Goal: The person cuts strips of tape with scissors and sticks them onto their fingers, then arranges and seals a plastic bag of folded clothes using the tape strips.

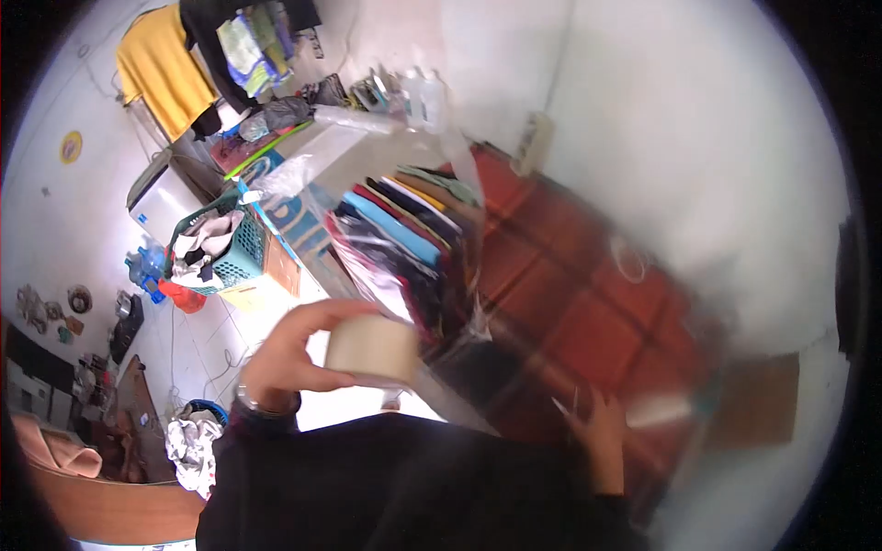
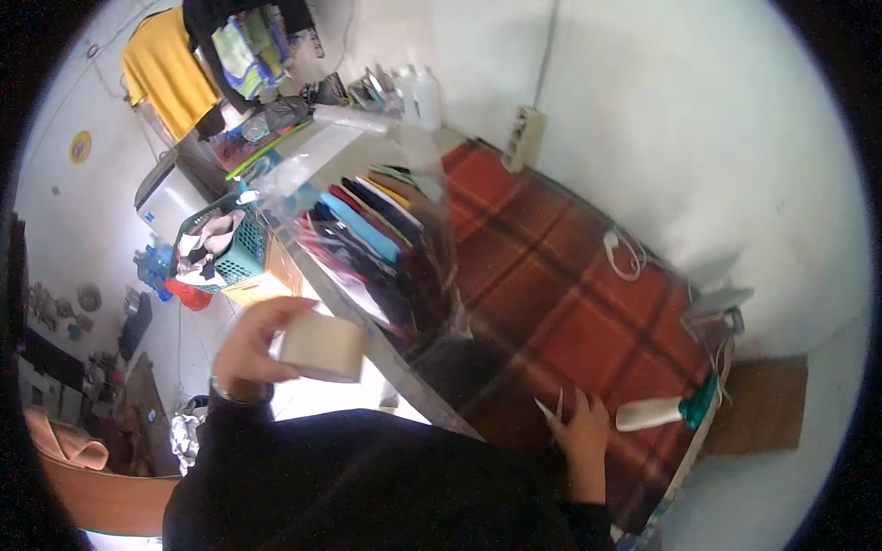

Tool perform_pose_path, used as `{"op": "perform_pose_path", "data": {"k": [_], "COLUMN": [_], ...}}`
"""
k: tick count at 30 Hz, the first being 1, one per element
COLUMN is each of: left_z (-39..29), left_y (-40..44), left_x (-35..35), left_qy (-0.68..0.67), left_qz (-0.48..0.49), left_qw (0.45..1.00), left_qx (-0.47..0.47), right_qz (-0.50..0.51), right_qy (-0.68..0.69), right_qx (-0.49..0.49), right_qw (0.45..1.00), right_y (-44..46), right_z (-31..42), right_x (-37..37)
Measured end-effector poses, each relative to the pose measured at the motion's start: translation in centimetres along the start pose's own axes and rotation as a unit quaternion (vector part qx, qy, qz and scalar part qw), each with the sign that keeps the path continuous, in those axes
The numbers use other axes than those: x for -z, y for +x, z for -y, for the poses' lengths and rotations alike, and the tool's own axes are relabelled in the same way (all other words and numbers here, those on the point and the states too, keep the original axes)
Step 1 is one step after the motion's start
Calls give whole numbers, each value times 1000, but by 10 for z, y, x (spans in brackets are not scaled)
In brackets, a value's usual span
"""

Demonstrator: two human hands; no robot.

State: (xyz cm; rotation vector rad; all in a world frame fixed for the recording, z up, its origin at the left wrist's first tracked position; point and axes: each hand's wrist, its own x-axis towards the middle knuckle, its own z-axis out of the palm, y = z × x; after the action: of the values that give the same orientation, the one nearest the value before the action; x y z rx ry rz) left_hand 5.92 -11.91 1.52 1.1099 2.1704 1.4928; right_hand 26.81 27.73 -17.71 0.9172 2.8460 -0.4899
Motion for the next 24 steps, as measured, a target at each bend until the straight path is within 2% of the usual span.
{"op": "perform_pose_path", "data": {"k": [1,2,3,4,5,6,7,8,10,12,14,15,16,17,18,19,20,21,23,24], "left_z": [21,39,49,53,86,98,120,151,244,339,332,348,365,381,380,374,366,353,328,324], "left_y": [-14,-19,-10,3,9,22,32,47,89,137,177,197,220,243,265,290,318,347,406,433], "left_x": [23,47,63,86,118,140,165,193,248,280,260,259,256,254,257,265,272,275,276,279], "left_qy": [-93,-108,-85,-22,-83,-135,-183,-233,-343,-530,-565,-573,-505,-432,-437,-151,149,144,356,349], "left_qz": [-111,-193,-338,-432,-493,-546,-534,-519,-463,-304,-289,-282,-289,-293,-279,-281,-262,-252,-259,-255], "left_qw": [989,975,934,893,850,807,801,792,806,792,764,761,804,843,845,945,953,957,893,896], "left_qx": [18,-27,-84,-127,-168,-181,-199,-222,-134,-3,114,114,126,134,132,70,-7,-19,-94,-104], "right_qz": [5,10,-33,-73,-77,-61,-45,-52,-66,-46,-28,-95,-161,-183,-200,-213,-226,-237,-254,-258], "right_qy": [-40,-81,-65,-47,-53,-20,14,11,36,32,34,39,46,27,17,15,10,8,3,-2], "right_qx": [-58,-116,-96,-76,-74,-124,-174,-175,-223,-250,-280,-290,-300,-297,-297,-303,-307,-314,-327,-335], "right_qw": [998,990,993,993,993,990,984,983,972,967,959,952,939,937,933,929,925,919,910,906], "right_y": [-9,-17,-23,-25,-22,-21,-20,-18,-13,-8,7,14,18,20,21,26,31,33,37,38], "right_z": [0,-3,-11,-17,-15,-11,-1,12,34,21,33,66,90,101,105,113,118,123,132,134], "right_x": [-4,-12,-26,-37,-40,-42,-44,-45,-42,-71,-80,-80,-83,-88,-97,-103,-111,-117,-125,-129]}}
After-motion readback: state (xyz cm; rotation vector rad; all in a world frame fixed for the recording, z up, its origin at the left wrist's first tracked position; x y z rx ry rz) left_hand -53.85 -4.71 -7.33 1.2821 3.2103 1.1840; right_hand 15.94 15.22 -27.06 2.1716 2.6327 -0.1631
